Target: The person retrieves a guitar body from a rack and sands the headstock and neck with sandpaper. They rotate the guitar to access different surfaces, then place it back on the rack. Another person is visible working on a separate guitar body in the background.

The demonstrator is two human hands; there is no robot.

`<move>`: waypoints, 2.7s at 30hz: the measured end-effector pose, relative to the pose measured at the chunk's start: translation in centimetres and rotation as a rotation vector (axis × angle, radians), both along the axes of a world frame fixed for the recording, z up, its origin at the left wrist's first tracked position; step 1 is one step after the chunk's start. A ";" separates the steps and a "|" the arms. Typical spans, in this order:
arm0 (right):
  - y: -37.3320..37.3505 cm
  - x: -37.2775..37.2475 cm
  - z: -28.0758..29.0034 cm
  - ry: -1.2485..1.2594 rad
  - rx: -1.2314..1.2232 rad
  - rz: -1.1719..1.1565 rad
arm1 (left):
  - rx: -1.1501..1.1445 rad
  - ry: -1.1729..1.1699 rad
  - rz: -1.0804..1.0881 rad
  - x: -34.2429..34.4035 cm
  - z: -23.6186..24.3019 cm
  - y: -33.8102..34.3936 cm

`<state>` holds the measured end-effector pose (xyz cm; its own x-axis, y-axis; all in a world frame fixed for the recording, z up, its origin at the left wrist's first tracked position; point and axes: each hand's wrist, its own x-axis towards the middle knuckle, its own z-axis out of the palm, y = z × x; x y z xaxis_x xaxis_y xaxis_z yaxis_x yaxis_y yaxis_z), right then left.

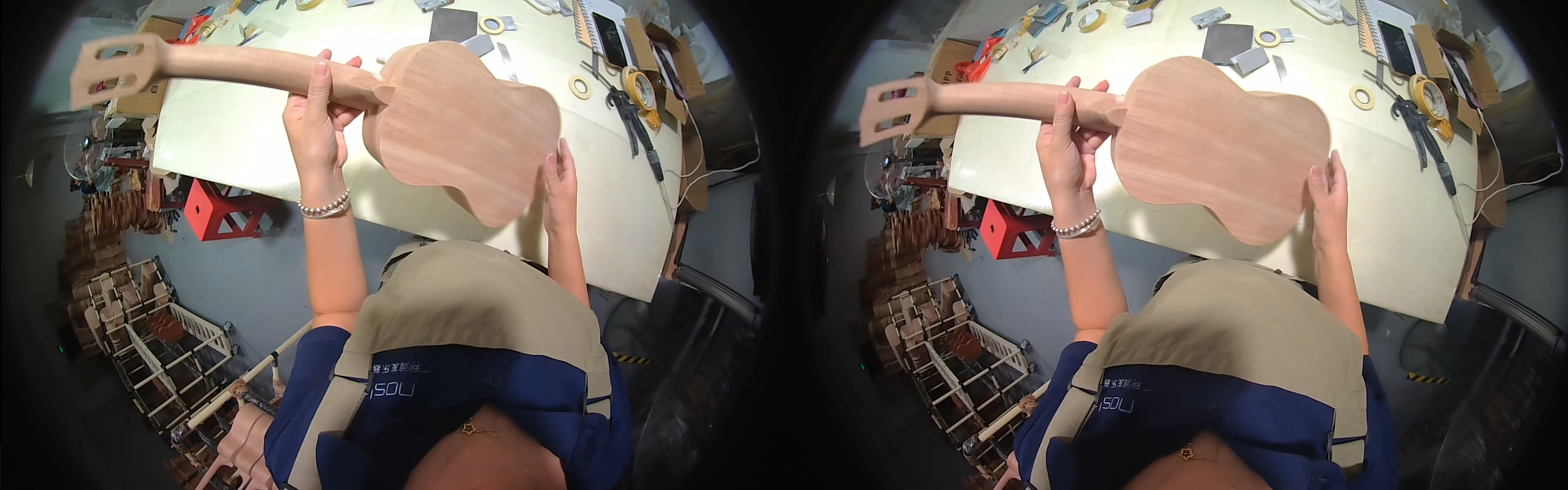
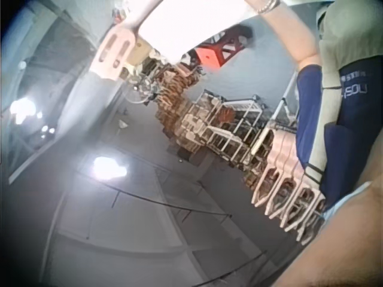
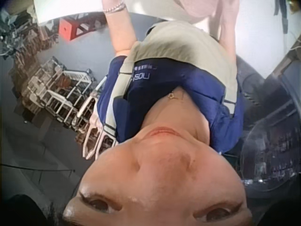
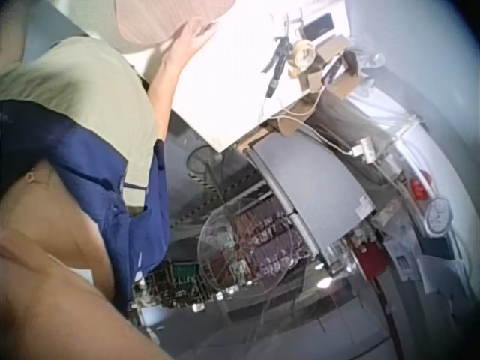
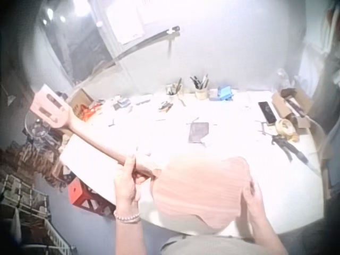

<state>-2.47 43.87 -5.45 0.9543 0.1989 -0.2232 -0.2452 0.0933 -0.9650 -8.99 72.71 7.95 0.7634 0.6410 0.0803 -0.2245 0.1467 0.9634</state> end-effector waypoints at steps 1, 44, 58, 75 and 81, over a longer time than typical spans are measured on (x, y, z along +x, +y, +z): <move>0.0 -0.6 -0.7 0.098 0.129 0.020 | -0.042 0.016 0.013 -0.3 -0.1 0.0; 2.1 -0.3 10.5 -0.153 0.522 0.175 | -0.478 -0.271 0.061 -3.6 -6.5 3.5; 1.8 1.6 10.7 -0.168 0.487 0.041 | -0.566 -0.554 -0.422 -3.0 -7.8 6.5; -5.2 3.6 -1.9 -0.215 0.108 0.220 | -0.274 -0.520 -0.052 -1.8 0.3 -1.8; -2.8 2.1 0.8 -0.299 -0.047 0.189 | 0.079 -0.416 -0.069 -2.3 1.7 -3.2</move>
<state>-0.32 41.07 -4.69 0.9261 0.3743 0.0470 0.0399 0.0267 -0.9988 -11.26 69.53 9.66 0.6966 0.5692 0.4368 -0.5883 0.1045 0.8019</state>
